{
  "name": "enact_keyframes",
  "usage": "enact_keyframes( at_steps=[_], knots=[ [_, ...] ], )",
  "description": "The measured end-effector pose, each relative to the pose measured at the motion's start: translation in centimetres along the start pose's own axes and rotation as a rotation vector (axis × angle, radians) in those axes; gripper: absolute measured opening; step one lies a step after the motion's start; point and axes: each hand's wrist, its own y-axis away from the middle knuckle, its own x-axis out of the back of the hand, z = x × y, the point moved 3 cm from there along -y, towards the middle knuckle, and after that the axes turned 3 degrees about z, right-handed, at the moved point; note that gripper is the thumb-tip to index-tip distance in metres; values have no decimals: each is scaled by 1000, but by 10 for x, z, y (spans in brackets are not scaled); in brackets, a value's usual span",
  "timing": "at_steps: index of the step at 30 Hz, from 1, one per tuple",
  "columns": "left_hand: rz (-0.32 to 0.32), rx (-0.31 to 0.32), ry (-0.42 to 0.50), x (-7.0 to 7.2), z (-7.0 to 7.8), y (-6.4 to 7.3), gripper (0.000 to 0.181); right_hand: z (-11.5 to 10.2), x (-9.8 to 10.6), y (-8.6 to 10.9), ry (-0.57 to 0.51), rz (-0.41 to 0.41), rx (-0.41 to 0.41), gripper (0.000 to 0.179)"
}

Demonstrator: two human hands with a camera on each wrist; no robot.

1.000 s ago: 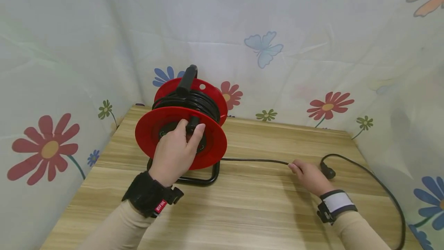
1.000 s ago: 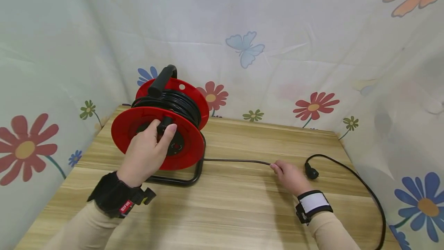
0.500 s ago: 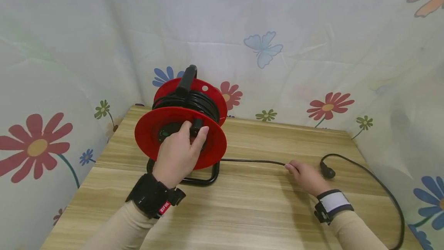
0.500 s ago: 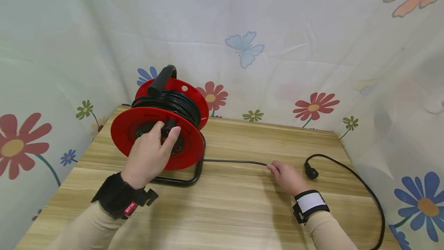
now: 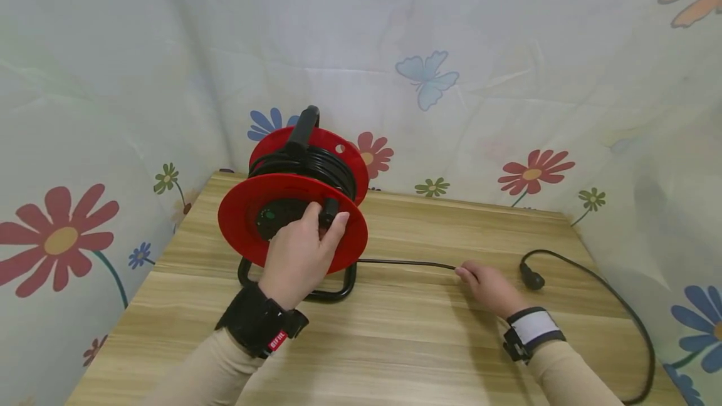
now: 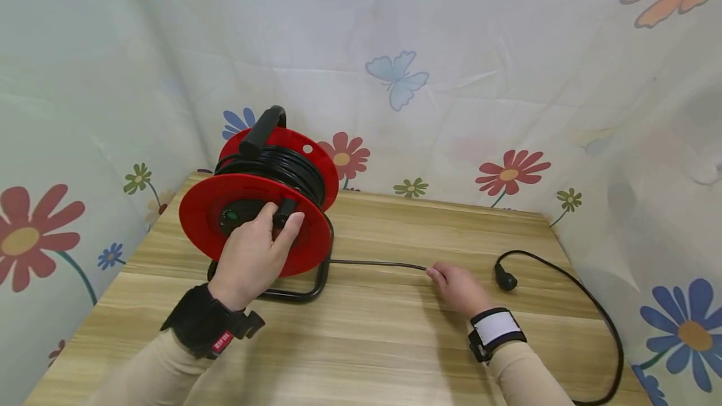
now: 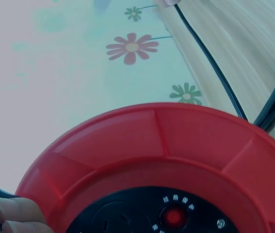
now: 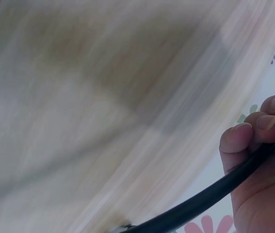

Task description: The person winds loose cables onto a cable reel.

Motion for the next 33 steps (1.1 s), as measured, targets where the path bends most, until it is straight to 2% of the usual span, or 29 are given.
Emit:
enact_keyframes(
  at_steps=[4,13,26,33],
  knots=[
    [-4,-4,-8,-4,1,1,36,-2,-4,-2,-6,9,21,28],
    [-47,20,-11,-14,2,5,36,-14,-6,-5,-14,-41,5,34],
    [-44,11,-28,-22,2,5,37,-24,-4,-8,-22,-30,19,27],
    [-47,-42,-99,-31,3,8,37,-33,-7,-13,-2,-31,30,27]
  ],
)
